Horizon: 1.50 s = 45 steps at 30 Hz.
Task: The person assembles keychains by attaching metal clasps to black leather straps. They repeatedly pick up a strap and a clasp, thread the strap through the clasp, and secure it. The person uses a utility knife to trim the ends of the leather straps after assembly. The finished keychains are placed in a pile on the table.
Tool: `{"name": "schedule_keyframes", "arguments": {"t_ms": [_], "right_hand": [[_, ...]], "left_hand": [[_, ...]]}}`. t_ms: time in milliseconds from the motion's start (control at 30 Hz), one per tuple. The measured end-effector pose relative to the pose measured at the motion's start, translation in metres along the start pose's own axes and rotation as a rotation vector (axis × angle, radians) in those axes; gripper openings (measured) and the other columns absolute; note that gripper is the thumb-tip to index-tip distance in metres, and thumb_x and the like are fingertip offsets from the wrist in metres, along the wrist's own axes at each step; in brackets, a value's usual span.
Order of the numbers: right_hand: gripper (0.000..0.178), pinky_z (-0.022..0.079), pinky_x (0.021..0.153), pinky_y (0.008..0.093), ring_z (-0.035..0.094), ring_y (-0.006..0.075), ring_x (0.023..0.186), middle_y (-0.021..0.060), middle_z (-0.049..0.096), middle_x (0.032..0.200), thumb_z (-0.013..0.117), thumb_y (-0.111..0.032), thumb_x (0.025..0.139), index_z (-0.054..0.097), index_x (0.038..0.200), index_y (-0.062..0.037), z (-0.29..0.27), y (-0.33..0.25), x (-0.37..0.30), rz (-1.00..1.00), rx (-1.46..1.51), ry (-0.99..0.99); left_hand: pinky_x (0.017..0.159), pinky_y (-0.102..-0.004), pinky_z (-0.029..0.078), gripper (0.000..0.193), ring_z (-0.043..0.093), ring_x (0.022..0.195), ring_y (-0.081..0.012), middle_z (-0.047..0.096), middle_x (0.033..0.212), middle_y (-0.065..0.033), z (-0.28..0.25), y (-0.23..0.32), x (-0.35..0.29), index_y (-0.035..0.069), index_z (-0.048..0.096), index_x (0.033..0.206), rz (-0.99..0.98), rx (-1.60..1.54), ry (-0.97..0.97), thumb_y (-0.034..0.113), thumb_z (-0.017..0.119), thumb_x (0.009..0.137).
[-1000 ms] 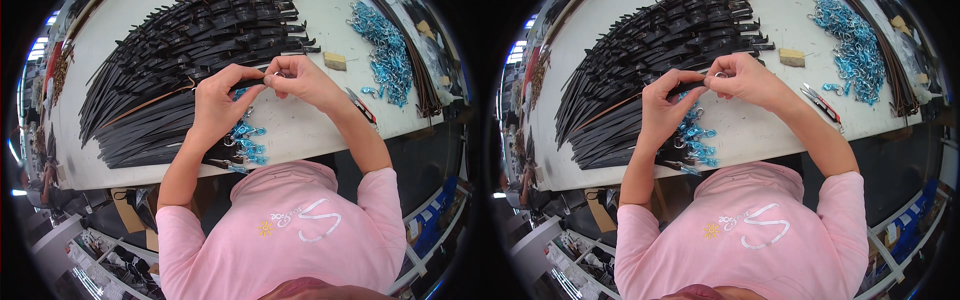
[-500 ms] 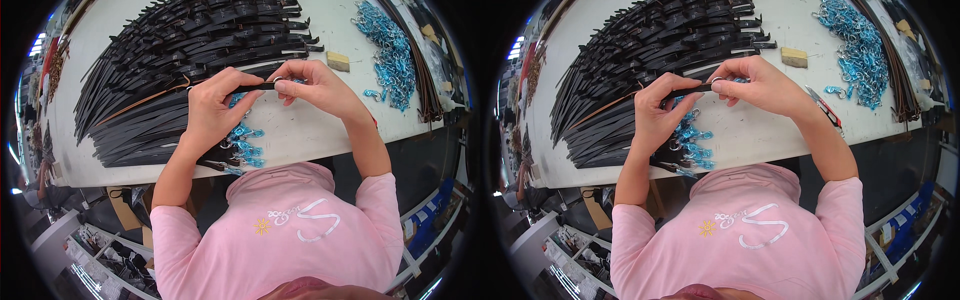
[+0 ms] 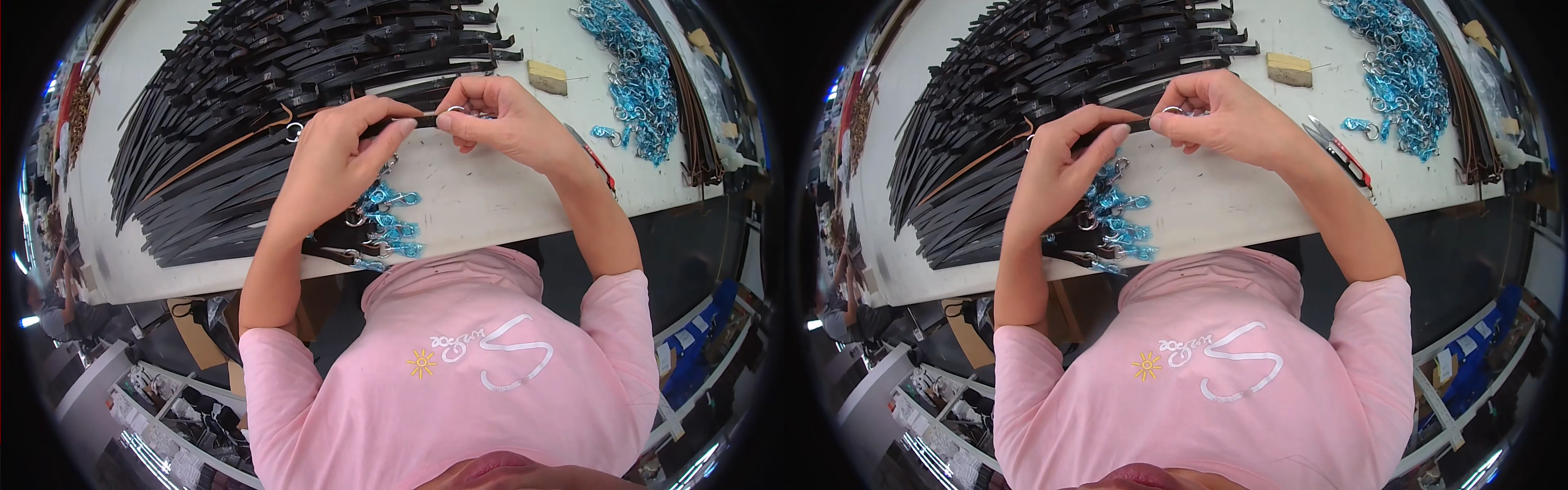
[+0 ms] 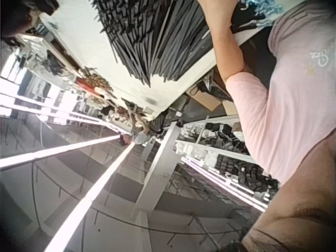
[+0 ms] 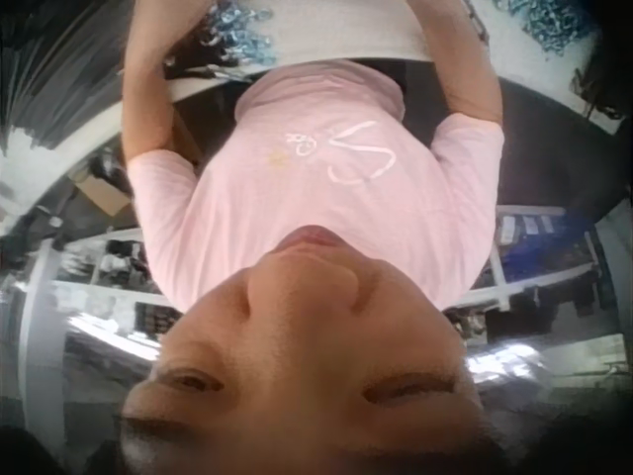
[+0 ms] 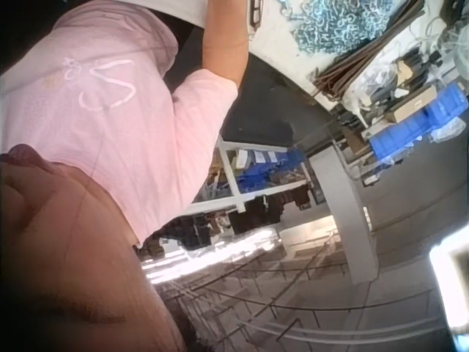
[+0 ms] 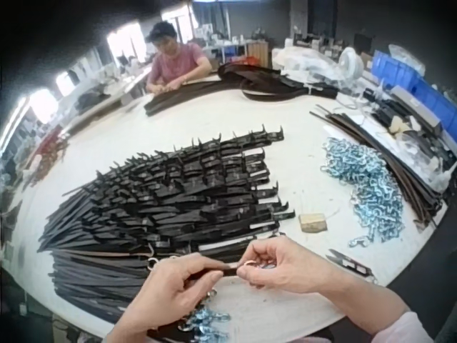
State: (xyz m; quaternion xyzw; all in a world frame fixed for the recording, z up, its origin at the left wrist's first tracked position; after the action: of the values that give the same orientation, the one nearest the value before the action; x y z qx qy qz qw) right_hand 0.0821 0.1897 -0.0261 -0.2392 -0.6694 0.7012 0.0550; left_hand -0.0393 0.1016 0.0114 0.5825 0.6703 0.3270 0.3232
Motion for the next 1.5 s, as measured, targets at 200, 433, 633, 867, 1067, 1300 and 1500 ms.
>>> {"name": "schedule_keyframes", "arguments": {"t_ms": [200,433,633,867,1067,1300,1500], "right_hand": [[0.023,0.056,0.074,0.0249,0.066,0.009,0.079,0.0056,0.07,0.083,0.067,-0.023,0.097,0.066,0.101,-0.0004,0.0,0.007,-0.008,0.03,-0.029,0.006],[0.023,0.057,0.075,0.026,0.067,0.0104,0.08,0.0067,0.07,0.085,0.065,-0.023,0.099,0.065,0.102,-0.0008,-0.004,0.016,-0.018,0.013,-0.066,0.033],[0.024,0.057,0.073,0.0256,0.068,0.0112,0.077,0.0065,0.071,0.083,0.067,-0.025,0.096,0.067,0.098,-0.0006,-0.005,0.02,-0.017,0.004,-0.047,0.061],[0.024,0.058,0.073,0.0258,0.067,0.0106,0.076,0.0058,0.069,0.083,0.067,-0.024,0.096,0.066,0.097,-0.0003,-0.005,0.021,-0.016,-0.013,-0.037,0.079],[0.022,0.058,0.073,0.0256,0.066,0.0101,0.077,0.0053,0.068,0.082,0.067,-0.023,0.097,0.065,0.098,-0.0012,-0.005,0.022,-0.015,-0.026,-0.041,0.082],[0.022,0.058,0.073,0.0259,0.066,0.0112,0.075,0.0065,0.069,0.083,0.066,-0.022,0.096,0.065,0.097,0.0,-0.005,0.022,-0.014,-0.04,-0.018,0.093],[0.022,0.058,0.074,0.0261,0.066,0.0104,0.078,0.0058,0.068,0.082,0.068,-0.023,0.096,0.065,0.1,-0.0016,-0.004,0.023,-0.014,-0.004,-0.02,0.091]], "left_hand": [[0.064,-0.0214,0.045,0.023,0.053,0.069,-0.0054,0.063,0.075,0.0005,0.008,-0.01,0.005,-0.003,0.07,0.11,-0.019,-0.051,-0.103,0.015,0.059,0.1],[0.066,-0.0211,0.049,0.024,0.056,0.069,-0.0054,0.064,0.078,0.0002,0.024,-0.01,0.01,-0.003,0.069,0.112,-0.025,-0.093,-0.192,0.015,0.058,0.101],[0.067,-0.0208,0.049,0.024,0.056,0.07,-0.0054,0.064,0.079,0.0,0.027,-0.015,0.011,-0.004,0.068,0.112,-0.053,-0.126,-0.194,0.015,0.058,0.102],[0.067,-0.0212,0.05,0.023,0.057,0.07,-0.006,0.066,0.081,-0.0014,0.027,-0.013,0.011,-0.004,0.067,0.113,-0.041,-0.097,-0.179,0.011,0.056,0.1],[0.066,-0.0215,0.05,0.023,0.058,0.07,-0.0064,0.067,0.082,-0.0022,0.026,-0.014,0.011,-0.004,0.067,0.113,-0.021,-0.057,-0.157,0.01,0.056,0.1],[0.067,-0.0216,0.051,0.022,0.057,0.07,-0.0064,0.068,0.083,-0.0024,0.027,-0.015,0.011,-0.003,0.068,0.112,-0.046,-0.061,-0.148,0.012,0.056,0.1],[0.067,-0.0216,0.05,0.022,0.057,0.07,-0.0064,0.068,0.083,-0.0024,0.026,-0.015,0.011,-0.003,0.068,0.112,-0.048,-0.067,-0.148,0.012,0.057,0.1]]}}
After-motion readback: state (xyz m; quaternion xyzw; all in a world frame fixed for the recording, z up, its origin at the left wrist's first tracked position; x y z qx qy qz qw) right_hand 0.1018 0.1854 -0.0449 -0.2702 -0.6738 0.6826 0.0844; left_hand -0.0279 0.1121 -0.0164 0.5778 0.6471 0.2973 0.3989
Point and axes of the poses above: each hand's wrist, its own x-axis towards the middle knuckle, its own z-axis out of the palm, y = z × x, the point moved 9 cm from there along x, towards the middle knuckle
